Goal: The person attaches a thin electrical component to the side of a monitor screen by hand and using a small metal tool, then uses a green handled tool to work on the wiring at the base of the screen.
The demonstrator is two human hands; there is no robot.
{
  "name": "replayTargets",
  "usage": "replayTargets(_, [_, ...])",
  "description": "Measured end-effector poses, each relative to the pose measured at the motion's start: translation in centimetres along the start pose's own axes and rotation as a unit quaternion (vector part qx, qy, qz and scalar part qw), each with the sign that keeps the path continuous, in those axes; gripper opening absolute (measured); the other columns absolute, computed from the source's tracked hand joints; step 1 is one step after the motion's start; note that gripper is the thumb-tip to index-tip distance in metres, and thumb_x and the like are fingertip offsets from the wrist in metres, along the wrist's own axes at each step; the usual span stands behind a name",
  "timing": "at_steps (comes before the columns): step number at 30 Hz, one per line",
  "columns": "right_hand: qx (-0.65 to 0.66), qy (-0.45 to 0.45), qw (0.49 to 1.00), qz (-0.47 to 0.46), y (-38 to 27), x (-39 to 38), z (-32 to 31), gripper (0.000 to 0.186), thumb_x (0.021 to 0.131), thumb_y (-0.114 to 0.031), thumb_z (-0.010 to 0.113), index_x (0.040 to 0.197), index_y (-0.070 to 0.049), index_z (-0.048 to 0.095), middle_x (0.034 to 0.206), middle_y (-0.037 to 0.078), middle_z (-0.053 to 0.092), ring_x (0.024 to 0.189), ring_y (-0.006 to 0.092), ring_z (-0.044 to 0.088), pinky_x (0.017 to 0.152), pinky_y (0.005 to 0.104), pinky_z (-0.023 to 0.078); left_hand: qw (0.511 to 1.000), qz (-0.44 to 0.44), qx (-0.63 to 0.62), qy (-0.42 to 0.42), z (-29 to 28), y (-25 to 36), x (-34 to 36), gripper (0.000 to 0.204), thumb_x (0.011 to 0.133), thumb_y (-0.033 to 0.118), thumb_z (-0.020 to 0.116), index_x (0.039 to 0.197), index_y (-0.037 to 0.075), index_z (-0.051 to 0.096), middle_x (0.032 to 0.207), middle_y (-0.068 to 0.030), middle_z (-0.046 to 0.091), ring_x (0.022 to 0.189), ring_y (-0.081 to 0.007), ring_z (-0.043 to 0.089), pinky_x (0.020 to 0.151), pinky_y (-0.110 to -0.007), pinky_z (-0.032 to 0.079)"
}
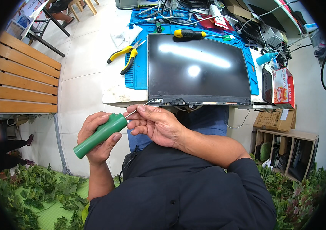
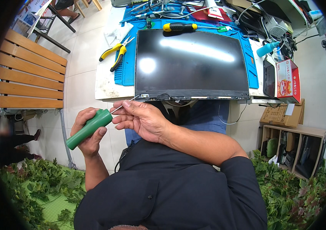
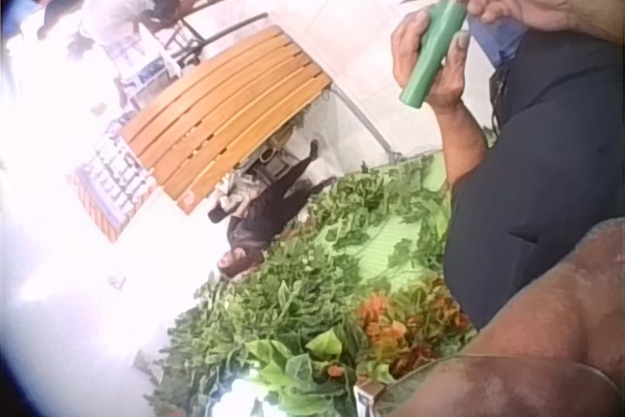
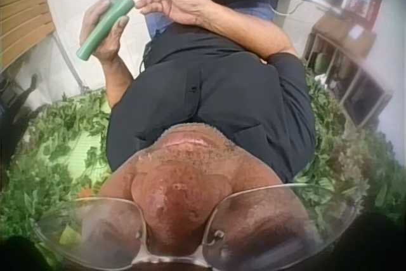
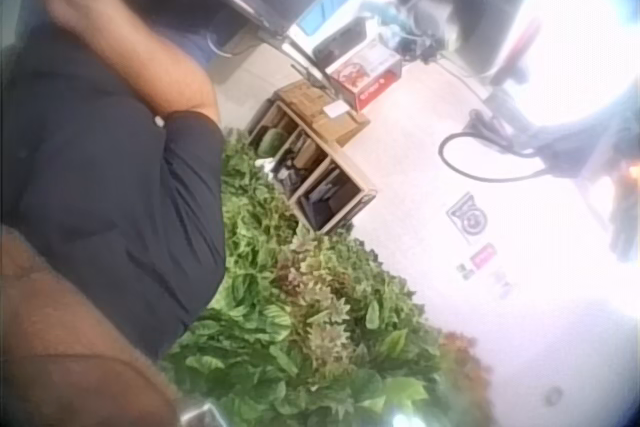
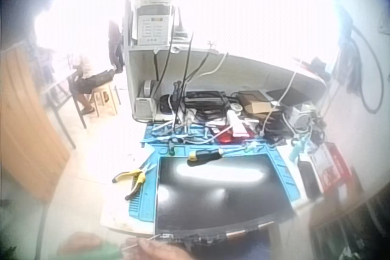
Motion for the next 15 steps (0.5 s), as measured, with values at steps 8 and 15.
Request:
replayTargets(8, [-0.003,0.008,1.000,0.001,-0.01,-0.04,0.04,0.042,0.120,-0.027,0.053,0.140,0.008,0.064,0.131,0.020,0.073,0.112,0.0257,0.078,0.093,0.0375,0.068,1.000,-0.002,0.004,-0.003,0.03,0.07,0.07,0.054,0.085,0.022,0.098,0.125,-0.004,0.074,0.115,-0.0249,0.076,0.108,-0.0328,0.077,0.091,-0.040,0.063])
replayTargets(15, [-0.001,0.003,1.000,0.001,-0.11,-0.10,0.19,0.041,0.120,-0.027,0.053,0.139,0.008,0.064,0.131,0.020,0.073,0.112,0.0257,0.078,0.093,0.0370,0.069,1.000,-0.003,0.000,-0.002,0.03,-0.16,0.02,0.055,0.085,0.023,0.098,0.126,-0.003,0.074,0.116,-0.0248,0.076,0.107,-0.0324,0.077,0.090,-0.040,0.063])
Point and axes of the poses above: each hand's wrist, its own x-axis towards the middle knuckle, its own z-axis out of the palm, y = z × x, the point moved 9 cm from there along x, towards the middle knuckle
